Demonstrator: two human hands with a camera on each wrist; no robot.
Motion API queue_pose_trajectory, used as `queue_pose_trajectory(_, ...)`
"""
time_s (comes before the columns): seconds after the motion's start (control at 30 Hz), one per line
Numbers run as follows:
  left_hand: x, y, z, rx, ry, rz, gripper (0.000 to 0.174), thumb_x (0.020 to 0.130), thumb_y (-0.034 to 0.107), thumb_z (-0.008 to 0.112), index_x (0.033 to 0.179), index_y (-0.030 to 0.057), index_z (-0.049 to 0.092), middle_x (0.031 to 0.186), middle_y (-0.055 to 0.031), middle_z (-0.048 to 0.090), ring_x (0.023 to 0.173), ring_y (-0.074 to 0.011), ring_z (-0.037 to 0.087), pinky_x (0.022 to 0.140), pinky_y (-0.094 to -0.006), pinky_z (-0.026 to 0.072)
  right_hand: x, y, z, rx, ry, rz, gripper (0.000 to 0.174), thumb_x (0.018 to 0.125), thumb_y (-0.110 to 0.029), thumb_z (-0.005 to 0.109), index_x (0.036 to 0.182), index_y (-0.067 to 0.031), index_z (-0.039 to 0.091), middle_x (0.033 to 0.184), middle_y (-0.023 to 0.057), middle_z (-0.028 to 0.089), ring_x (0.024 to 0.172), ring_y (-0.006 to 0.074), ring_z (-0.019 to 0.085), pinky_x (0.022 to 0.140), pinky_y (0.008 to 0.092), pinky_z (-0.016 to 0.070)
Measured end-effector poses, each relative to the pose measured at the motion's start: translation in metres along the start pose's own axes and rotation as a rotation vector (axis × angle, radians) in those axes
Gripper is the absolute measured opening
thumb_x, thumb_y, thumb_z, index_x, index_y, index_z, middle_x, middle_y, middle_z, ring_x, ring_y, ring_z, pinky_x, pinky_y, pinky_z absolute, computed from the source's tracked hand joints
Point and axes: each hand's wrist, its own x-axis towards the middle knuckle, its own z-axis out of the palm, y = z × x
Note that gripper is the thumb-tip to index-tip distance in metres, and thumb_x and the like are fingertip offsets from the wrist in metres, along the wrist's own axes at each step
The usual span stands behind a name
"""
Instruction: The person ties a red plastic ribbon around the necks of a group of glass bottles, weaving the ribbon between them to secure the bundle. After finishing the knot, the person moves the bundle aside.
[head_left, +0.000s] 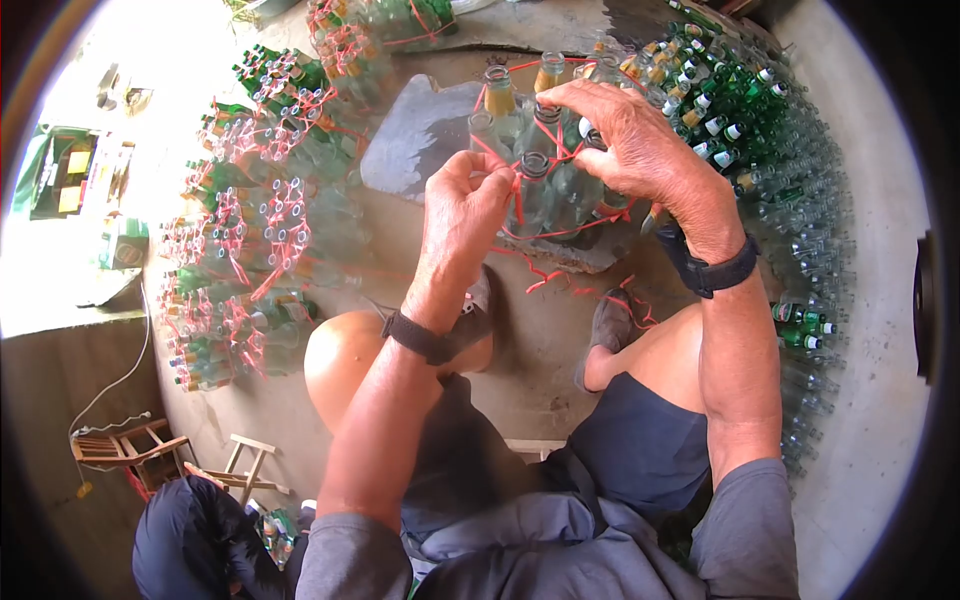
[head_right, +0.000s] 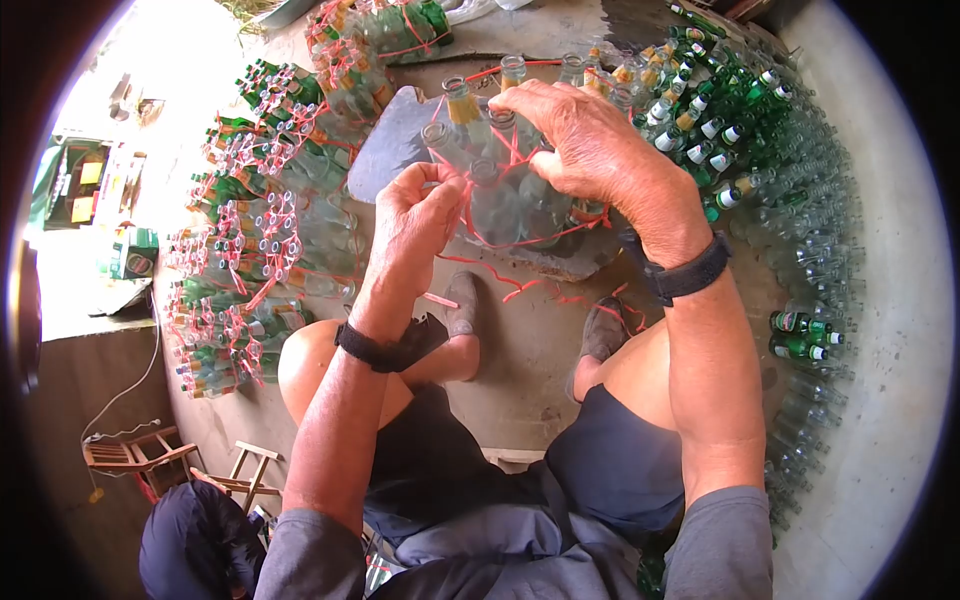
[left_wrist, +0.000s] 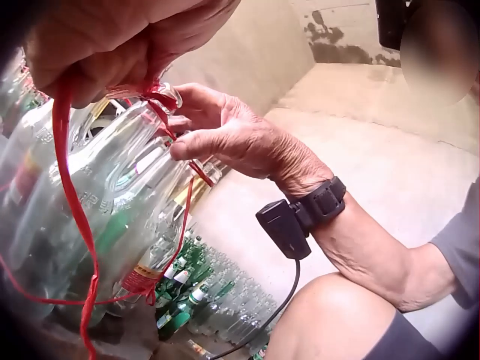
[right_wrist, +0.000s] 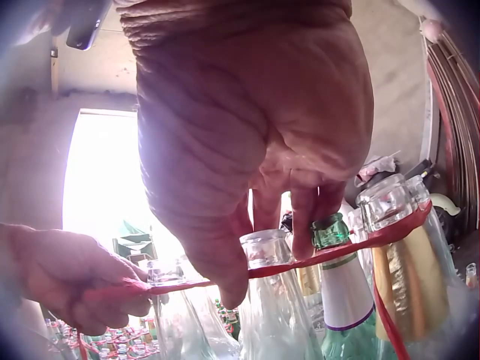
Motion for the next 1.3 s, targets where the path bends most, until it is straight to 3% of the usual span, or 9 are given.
queue_pose_trajectory(0.53,0.009,-0.004,-0.019,-0.024,-0.093,-0.032,0.013,0.096,0.022,0.073,0.100,0.0096,0.072,0.073,0.0117,0.056,0.059,0.0011,0.034,0.051,-0.0221,0.0235,0.003,-0.011,-0.014,0.123,-0.028,0.017,0.061,0.080,-0.003,0.076,0.140,-0.0076,0.065,0.140,0.0164,0.067,0.131,0.0349,0.063,0.113,0.0449,0.0475)
queue_pose_trajectory(0.67,0.017,-0.011,-0.007,-0.034,0.022,-0.045,0.013,0.092,0.016,0.077,0.096,0.0039,0.077,0.078,0.0057,0.066,0.064,-0.0024,0.048,0.055,-0.0221,0.0358,0.014,-0.020,-0.018,0.054,0.087,-0.074,0.043,0.083,-0.001,0.075,0.125,-0.0050,0.072,0.128,0.0149,0.071,0.123,0.0344,0.066,0.105,0.0445,0.0513)
queue_pose_trajectory(0.77,0.024,-0.019,-0.007,-0.027,0.064,-0.005,0.016,0.090,0.014,0.078,0.095,-0.0011,0.080,0.082,-0.0003,0.073,0.068,-0.0060,0.057,0.058,-0.0227,0.0435,0.031,-0.034,-0.022,0.071,0.042,-0.163,0.016,0.086,-0.003,0.069,0.099,-0.0075,0.076,0.095,0.0080,0.071,0.099,0.0333,0.067,0.091,0.0461,0.0518)
queue_pose_trajectory(0.83,0.027,-0.025,-0.006,0.017,0.075,-0.015,0.018,0.090,0.014,0.079,0.096,-0.0036,0.080,0.084,-0.0034,0.076,0.070,-0.0077,0.061,0.060,-0.0231,0.0463,0.040,-0.036,-0.021,0.025,-0.029,-0.184,0.016,0.085,-0.003,0.068,0.099,-0.0081,0.076,0.095,0.0085,0.071,0.099,0.0333,0.067,0.090,0.0466,0.0523)
queue_pose_trajectory(0.9,0.030,-0.032,-0.002,0.020,0.164,0.050,0.029,0.089,0.025,0.086,0.091,-0.0039,0.082,0.065,-0.0083,0.073,0.059,-0.0083,0.065,0.056,-0.0289,0.0506,0.046,-0.032,-0.018,-0.021,-0.102,-0.202,0.017,0.085,-0.003,0.068,0.099,-0.0087,0.077,0.095,0.0090,0.070,0.098,0.0333,0.068,0.089,0.0470,0.0528)
queue_pose_trajectory(1.03,0.030,-0.036,0.002,0.018,0.190,0.078,0.034,0.088,0.031,0.088,0.086,-0.0024,0.082,0.061,-0.0066,0.072,0.056,-0.0086,0.064,0.056,-0.0308,0.0512,0.059,-0.023,-0.011,-0.001,-0.256,-0.251,0.018,0.086,-0.007,0.067,0.098,-0.0152,0.079,0.092,0.0073,0.069,0.096,0.0332,0.067,0.087,0.0481,0.0527)
queue_pose_trajectory(1.13,0.027,-0.032,0.003,0.022,0.178,0.013,0.039,0.088,0.037,0.089,0.083,-0.0011,0.082,0.061,-0.0062,0.071,0.056,-0.0094,0.063,0.056,-0.0317,0.0507,0.067,-0.025,-0.012,-0.042,-0.341,-0.283,0.019,0.087,-0.009,0.068,0.095,-0.0210,0.080,0.091,0.0042,0.068,0.097,0.0307,0.065,0.089,0.0463,0.0509)
queue_pose_trajectory(1.2,0.025,-0.028,0.005,0.025,0.172,-0.022,0.040,0.093,0.033,0.086,0.079,-0.0036,0.079,0.070,0.0000,0.070,0.062,-0.0036,0.053,0.053,-0.0249,0.0392,0.071,-0.023,-0.012,-0.064,-0.377,-0.309,0.019,0.087,-0.009,0.068,0.093,-0.0234,0.080,0.090,0.0026,0.067,0.098,0.0292,0.064,0.091,0.0453,0.0496)
queue_pose_trajectory(1.3,0.024,-0.026,0.006,-0.019,0.158,-0.014,0.042,0.093,0.035,0.086,0.076,-0.0020,0.077,0.067,0.0033,0.064,0.061,-0.0029,0.048,0.052,-0.0249,0.0358,0.075,-0.018,-0.010,-0.052,-0.391,-0.332,0.020,0.086,-0.010,0.070,0.092,-0.0262,0.080,0.090,-0.0002,0.066,0.099,0.0268,0.063,0.092,0.0434,0.0469)
